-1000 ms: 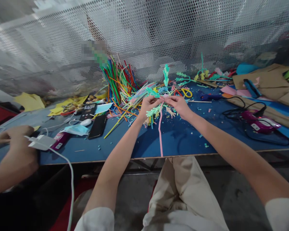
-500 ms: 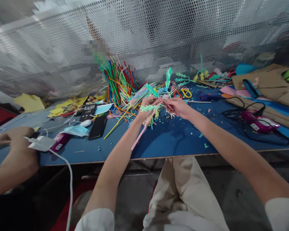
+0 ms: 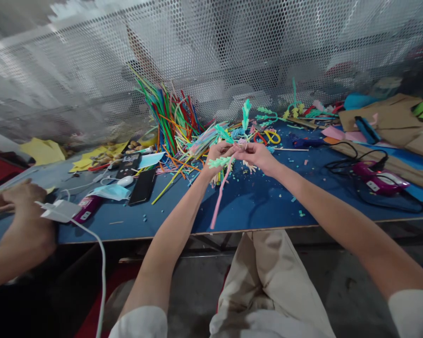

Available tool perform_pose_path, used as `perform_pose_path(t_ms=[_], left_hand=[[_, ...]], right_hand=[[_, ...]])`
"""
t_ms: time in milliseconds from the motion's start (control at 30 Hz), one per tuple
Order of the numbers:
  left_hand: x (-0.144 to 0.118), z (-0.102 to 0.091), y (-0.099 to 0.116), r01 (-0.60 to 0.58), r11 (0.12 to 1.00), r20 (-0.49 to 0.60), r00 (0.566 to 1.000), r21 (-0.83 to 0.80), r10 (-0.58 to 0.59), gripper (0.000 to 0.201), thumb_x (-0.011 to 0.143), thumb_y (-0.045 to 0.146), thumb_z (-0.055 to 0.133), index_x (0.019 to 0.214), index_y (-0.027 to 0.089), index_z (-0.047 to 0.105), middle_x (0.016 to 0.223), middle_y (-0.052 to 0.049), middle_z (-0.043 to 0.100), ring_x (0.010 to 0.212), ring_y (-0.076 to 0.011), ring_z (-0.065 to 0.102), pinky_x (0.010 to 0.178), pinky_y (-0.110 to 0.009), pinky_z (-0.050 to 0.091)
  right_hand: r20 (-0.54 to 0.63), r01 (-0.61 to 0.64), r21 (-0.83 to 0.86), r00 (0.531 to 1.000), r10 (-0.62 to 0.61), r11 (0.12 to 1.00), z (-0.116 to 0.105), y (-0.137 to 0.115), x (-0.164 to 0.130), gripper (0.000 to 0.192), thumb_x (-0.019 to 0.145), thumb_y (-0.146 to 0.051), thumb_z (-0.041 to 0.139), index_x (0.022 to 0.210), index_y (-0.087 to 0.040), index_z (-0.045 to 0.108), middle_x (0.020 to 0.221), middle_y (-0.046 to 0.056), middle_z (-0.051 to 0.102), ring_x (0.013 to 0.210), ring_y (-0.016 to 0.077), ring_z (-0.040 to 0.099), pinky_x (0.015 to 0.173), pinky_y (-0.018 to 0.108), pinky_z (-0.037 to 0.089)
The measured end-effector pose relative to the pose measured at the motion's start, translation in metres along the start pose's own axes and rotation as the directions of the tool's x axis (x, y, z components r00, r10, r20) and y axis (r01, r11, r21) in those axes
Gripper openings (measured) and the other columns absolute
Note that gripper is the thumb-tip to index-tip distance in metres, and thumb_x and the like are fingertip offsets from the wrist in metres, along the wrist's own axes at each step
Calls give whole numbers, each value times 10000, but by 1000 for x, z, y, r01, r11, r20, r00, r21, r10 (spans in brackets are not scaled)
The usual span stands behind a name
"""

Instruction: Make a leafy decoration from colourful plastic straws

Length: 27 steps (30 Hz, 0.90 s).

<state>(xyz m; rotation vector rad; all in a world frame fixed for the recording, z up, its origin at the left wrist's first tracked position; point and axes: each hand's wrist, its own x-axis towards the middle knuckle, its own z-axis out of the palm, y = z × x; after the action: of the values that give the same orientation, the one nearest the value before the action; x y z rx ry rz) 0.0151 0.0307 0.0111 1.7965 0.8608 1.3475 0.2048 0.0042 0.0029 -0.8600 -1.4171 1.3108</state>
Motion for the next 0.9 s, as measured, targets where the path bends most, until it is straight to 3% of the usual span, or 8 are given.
perform_pose_path(t_ms=[100, 267, 567, 767, 900], left_hand=[[-2, 1, 3, 6, 1000, -24, 1000, 15, -6, 543, 701, 695, 943, 806, 177, 823, 765, -55, 737, 646, -162, 595, 589, -298, 447], [-4, 2, 3, -11, 999, -16, 1000, 31, 11, 472, 762, 636, 921, 816, 176, 834, 761, -62, 735, 631, -156, 576, 596, -303, 434], [-2, 4, 1, 39, 999, -36, 999, 2, -39, 536, 675, 684, 953, 744, 173, 807, 687, -36, 666, 591, -124, 489, 549, -288, 353], [-3, 4, 3, -35, 999, 25, 999, 25, 35, 495, 754, 654, 904, 760, 171, 799, 745, -56, 712, 691, -181, 609, 631, -309, 456], [-3, 4, 3, -45, 998, 11, 999, 35, 45, 436, 786, 625, 884, 766, 196, 810, 694, -40, 672, 639, -178, 566, 587, -310, 425]], right_hand=[[10, 32, -3, 999, -32, 999, 3, -6, -2, 551, 562, -540, 988, 858, -186, 685, 720, -55, 561, 632, 87, 398, 581, 284, 262], [22, 32, 3, 999, -32, 999, 9, -15, -7, 577, 573, -605, 978, 763, -190, 626, 684, -62, 489, 685, 101, 413, 607, 287, 263], [24, -3, -7, 1000, 3, 1000, 6, -3, -5, 496, 664, -587, 918, 841, -197, 668, 674, -71, 472, 570, 74, 306, 530, 294, 195], [-49, 34, -37, 998, -36, 999, 9, 1, -5, 693, 596, -790, 921, 811, -215, 599, 672, -63, 484, 587, 87, 340, 525, 288, 239], [-67, 106, -83, 991, -112, 991, 11, 2, -5, 712, 658, -863, 857, 772, -222, 567, 653, -54, 455, 619, 105, 361, 553, 291, 267]])
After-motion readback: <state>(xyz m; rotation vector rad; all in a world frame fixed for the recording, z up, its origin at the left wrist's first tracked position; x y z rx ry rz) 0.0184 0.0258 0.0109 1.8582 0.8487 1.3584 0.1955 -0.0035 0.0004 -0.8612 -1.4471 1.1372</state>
